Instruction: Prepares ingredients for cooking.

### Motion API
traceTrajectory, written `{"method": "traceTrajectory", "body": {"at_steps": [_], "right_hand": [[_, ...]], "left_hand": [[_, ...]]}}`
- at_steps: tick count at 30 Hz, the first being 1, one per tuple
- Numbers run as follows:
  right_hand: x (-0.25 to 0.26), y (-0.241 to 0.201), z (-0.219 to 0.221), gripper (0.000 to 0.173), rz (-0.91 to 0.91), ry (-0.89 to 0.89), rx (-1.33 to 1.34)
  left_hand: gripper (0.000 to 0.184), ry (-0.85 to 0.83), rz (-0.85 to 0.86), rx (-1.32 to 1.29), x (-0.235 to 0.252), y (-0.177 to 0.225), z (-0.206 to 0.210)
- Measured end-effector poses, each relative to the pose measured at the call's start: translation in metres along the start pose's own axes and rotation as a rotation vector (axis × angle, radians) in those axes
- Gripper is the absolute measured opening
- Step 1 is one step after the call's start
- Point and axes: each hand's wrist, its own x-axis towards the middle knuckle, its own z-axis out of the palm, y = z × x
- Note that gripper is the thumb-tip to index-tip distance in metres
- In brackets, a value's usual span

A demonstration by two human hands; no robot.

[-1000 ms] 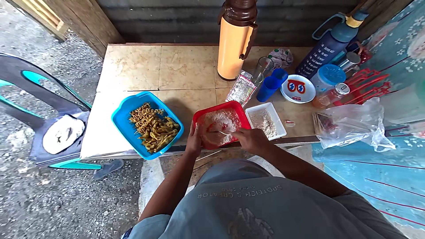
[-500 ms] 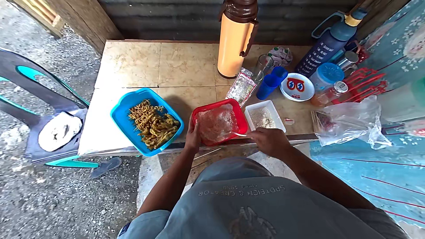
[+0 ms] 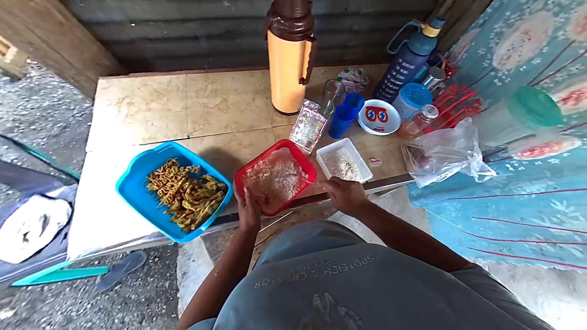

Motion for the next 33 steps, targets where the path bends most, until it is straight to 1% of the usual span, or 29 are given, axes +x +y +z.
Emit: {"method": "traceTrajectory", "body": {"at_steps": [1, 2, 4, 5, 9, 11, 14, 15, 17, 19, 21, 23, 24, 26, 28, 30, 31, 33], "right_hand": [[-0.007, 0.001, 0.011, 0.030, 0.032, -0.013, 0.011], [-0.014, 0.003, 0.023, 0.029, 0.032, 0.044, 0.023], [-0.020, 0.006, 0.041, 0.026, -0.011, 0.233, 0.040], [-0.022, 0.006, 0.045, 0.026, 0.000, 0.256, 0.045], [-0.033, 0.007, 0.056, 0.028, 0.070, 0.231, 0.078], [-0.037, 0.007, 0.047, 0.030, 0.160, 0.138, 0.101], [-0.043, 0.027, 0.019, 0.031, 0.315, 0.183, 0.071], [-0.045, 0.037, 0.004, 0.033, 0.394, 0.164, 0.048], [-0.039, 0.061, -0.023, 0.035, 0.562, 0.055, -0.019], [-0.026, 0.089, -0.030, 0.035, 0.668, -0.035, -0.102], [-0.010, 0.112, -0.018, 0.038, 0.669, -0.097, -0.178], [0.001, 0.120, -0.010, 0.044, 0.595, -0.202, -0.195], [0.003, 0.119, -0.014, 0.044, 0.558, -0.271, -0.180], [0.000, 0.120, -0.037, 0.044, 0.482, -0.410, -0.172], [-0.015, 0.131, -0.066, 0.042, 0.407, -0.487, -0.205], [-0.029, 0.148, -0.090, 0.040, 0.314, -0.513, -0.216], [-0.032, 0.156, -0.099, 0.040, 0.265, -0.542, -0.212], [-0.035, 0.171, -0.097, 0.039, 0.121, -0.570, -0.174]], "left_hand": [[0.061, 0.011, -0.006, -0.014, -0.002, -0.006, 0.000], [0.061, 0.028, -0.015, -0.037, -0.002, -0.012, 0.001], [0.062, 0.045, -0.041, -0.058, -0.002, -0.019, 0.003], [0.062, 0.051, -0.059, -0.055, -0.004, -0.021, 0.003], [0.061, 0.065, -0.135, -0.040, -0.007, -0.022, 0.008], [0.061, 0.075, -0.162, -0.037, -0.010, -0.020, 0.010], [0.063, 0.105, -0.243, -0.066, -0.010, -0.017, 0.017], [0.063, 0.132, -0.278, -0.083, -0.010, -0.016, 0.021], [0.066, 0.135, -0.295, -0.084, -0.008, -0.016, 0.024], [0.071, 0.109, -0.273, -0.005, -0.004, -0.016, 0.024], [0.076, 0.075, -0.293, 0.133, 0.001, -0.010, 0.025], [0.071, 0.056, -0.317, 0.229, 0.004, -0.008, 0.025], [0.071, 0.054, -0.308, 0.246, 0.002, -0.008, 0.024], [0.079, 0.103, -0.233, 0.302, -0.010, -0.008, 0.027], [0.080, 0.195, -0.098, 0.388, -0.035, -0.009, 0.040], [0.076, 0.270, 0.122, 0.503, -0.065, -0.011, 0.059], [0.073, 0.271, 0.230, 0.559, -0.078, -0.012, 0.072], [0.057, 0.194, 0.376, 0.645, -0.096, -0.016, 0.099]]}}
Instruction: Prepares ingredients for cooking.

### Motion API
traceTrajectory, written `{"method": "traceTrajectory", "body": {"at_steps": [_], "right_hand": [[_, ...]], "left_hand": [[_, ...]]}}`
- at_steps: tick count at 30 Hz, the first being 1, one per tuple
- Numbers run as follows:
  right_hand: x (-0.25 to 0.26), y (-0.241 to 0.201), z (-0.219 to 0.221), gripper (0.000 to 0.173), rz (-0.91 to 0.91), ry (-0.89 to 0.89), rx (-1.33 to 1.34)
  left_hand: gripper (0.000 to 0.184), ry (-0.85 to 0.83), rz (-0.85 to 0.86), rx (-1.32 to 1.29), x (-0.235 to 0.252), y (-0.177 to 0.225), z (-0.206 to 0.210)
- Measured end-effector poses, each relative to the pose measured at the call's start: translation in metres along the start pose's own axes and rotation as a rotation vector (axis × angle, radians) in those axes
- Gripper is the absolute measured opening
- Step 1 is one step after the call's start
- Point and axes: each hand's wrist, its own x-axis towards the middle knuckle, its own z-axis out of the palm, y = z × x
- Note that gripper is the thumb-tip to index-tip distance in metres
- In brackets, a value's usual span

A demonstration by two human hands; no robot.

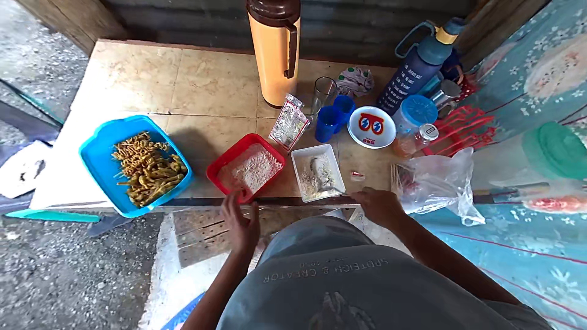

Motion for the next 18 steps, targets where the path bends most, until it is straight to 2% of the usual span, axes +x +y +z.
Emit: {"method": "traceTrajectory", "body": {"at_steps": [1, 3, 5, 7, 11, 14, 18], "right_hand": [[0.008, 0.002, 0.006, 0.039, -0.061, 0.001, 0.012], [0.033, 0.001, 0.020, 0.039, -0.143, 0.066, 0.030], [0.057, 0.000, 0.021, 0.039, -0.166, 0.140, 0.038], [0.068, 0.002, 0.006, 0.040, -0.116, 0.108, 0.017], [0.035, 0.018, -0.020, 0.040, -0.099, -0.008, -0.109], [0.027, 0.004, -0.014, 0.043, -0.151, -0.060, -0.130], [0.062, 0.004, -0.006, 0.040, -0.151, 0.099, -0.052]], "left_hand": [[0.048, -0.062, 0.044, 0.002, -0.005, 0.008, 0.012], [0.040, -0.253, 0.006, -0.036, -0.006, 0.025, 0.036], [0.045, -0.440, -0.135, -0.099, 0.001, 0.040, 0.059], [0.050, -0.530, -0.285, -0.145, 0.009, 0.056, 0.073], [0.051, -0.603, -0.446, -0.116, 0.029, 0.065, 0.095], [0.043, -0.601, -0.459, -0.010, 0.037, 0.062, 0.105], [0.025, -0.558, -0.425, -0.022, 0.032, 0.067, 0.106]]}}
